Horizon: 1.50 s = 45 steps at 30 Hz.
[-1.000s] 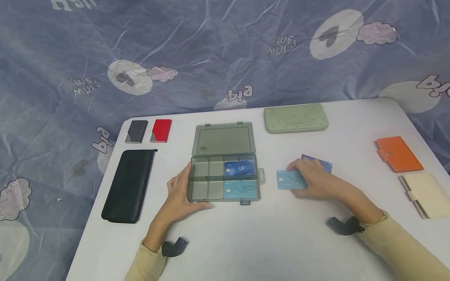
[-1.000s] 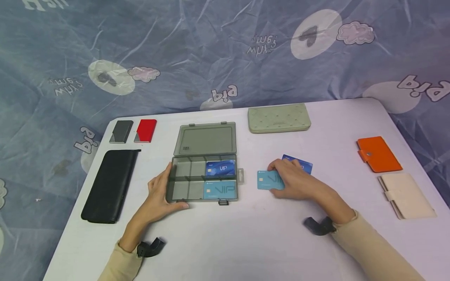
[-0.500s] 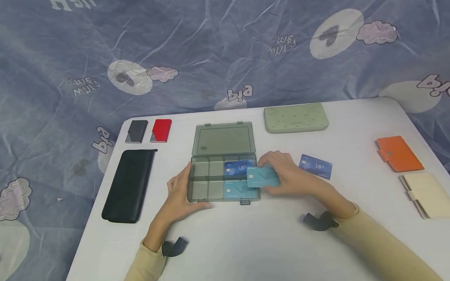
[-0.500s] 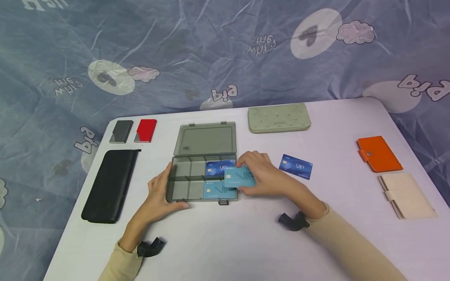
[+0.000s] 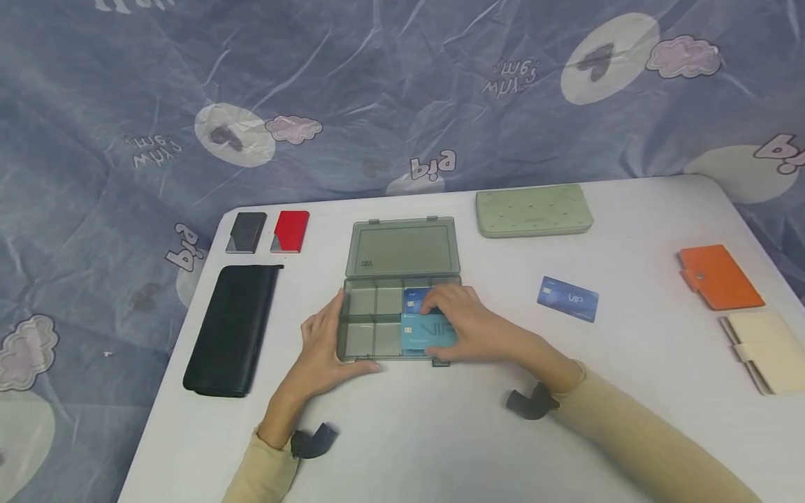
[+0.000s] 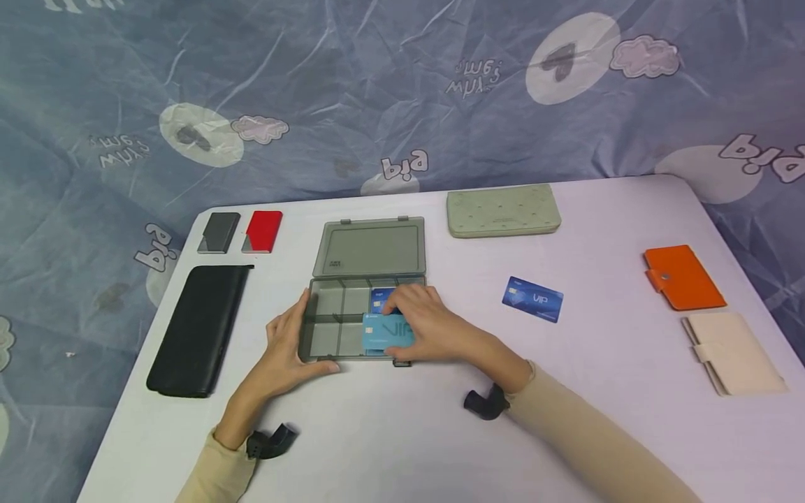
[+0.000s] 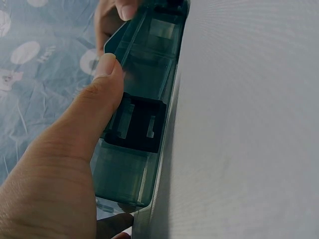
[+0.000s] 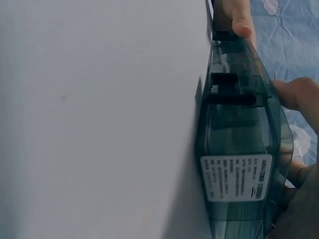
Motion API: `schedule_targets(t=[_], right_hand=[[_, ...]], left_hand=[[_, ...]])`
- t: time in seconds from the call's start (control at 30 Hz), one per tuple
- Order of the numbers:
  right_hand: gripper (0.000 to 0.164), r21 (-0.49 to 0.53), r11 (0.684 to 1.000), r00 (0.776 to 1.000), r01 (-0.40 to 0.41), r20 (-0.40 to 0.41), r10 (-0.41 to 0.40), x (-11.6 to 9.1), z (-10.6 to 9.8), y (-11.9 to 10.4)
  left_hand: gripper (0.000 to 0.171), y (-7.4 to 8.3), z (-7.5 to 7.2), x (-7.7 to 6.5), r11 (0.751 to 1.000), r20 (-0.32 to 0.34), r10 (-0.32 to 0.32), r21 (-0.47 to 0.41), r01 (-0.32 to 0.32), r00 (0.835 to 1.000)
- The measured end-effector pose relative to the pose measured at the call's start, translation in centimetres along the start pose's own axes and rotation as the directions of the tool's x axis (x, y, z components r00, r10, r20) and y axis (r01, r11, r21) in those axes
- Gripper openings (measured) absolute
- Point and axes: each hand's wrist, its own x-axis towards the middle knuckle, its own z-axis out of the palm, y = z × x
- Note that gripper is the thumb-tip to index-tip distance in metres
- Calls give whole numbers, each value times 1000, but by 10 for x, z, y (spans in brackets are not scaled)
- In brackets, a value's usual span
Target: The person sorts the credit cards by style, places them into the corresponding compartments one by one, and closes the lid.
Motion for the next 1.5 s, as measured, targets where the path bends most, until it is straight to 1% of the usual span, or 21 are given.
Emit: schedule_targets(t=[0.2,0.27,0.33,0.4,0.5,0.63,0.67,0.77,0.87,0.93,1.07,1.13,1.17,1.3,1.4,1.5], right_hand=[[52,-14,999,999,42,-24,-43,-6,-2,4],[51,-30,998,998,54,-42,-56,-10,-5,5],[50,-37,998,997,50,-58,-52,-18,-9,8],[49,-34,999,996,32,-81,-35,-29,-15,13],[50,-28,999,991,-15,-130,12,-47,-26,28],[50,-55,995,974,-86,-213,72,-73,-41,57],[51,-67,991,969,-114,-228,96,-80,-46,64],[53,-96,972,950,-216,-250,187,-99,-58,81],[55,-128,935,922,-331,-253,292,-115,-69,93],[55,-152,910,906,-386,-249,343,-123,-75,98],[54,-198,864,878,-464,-231,419,-131,-82,105],[55,-206,848,867,-488,-222,445,-133,-83,107],[55,-201,846,865,-494,-217,453,-133,-84,108],[49,-172,856,867,-487,-220,448,-131,-84,111],[44,-152,877,880,-456,-221,420,-130,-82,113],[42,-146,885,887,-443,-215,409,-131,-81,115]], left_hand=[[127,-1,1,0,1000,-14,3,6,-3,1000],[127,-1,1,0,1000,-14,2,8,-2,1000],[127,-1,1,-1,1000,-13,1,7,0,1000],[127,-1,1,-1,1000,-11,0,9,0,1000],[127,-1,1,-1,1000,-9,6,7,-6,1000],[127,-1,-1,-1,1000,-6,14,4,-13,1000],[127,-1,-1,-1,1000,-6,14,4,-14,1000],[127,-1,0,-1,1000,-2,14,1,-14,1000],[127,-2,0,-1,1000,-3,15,1,-15,1000],[127,-2,0,-1,1000,-7,15,-1,-15,1000],[126,-2,0,-1,1000,-12,15,0,-15,1000],[126,-2,0,-1,1000,-8,17,4,-17,1000],[126,-2,0,-1,1000,-8,21,5,-21,1000],[126,-2,0,0,999,-15,33,7,-33,999],[127,-2,1,1,999,-16,32,7,-32,999],[127,-3,2,1,1000,-9,28,4,-28,1000]])
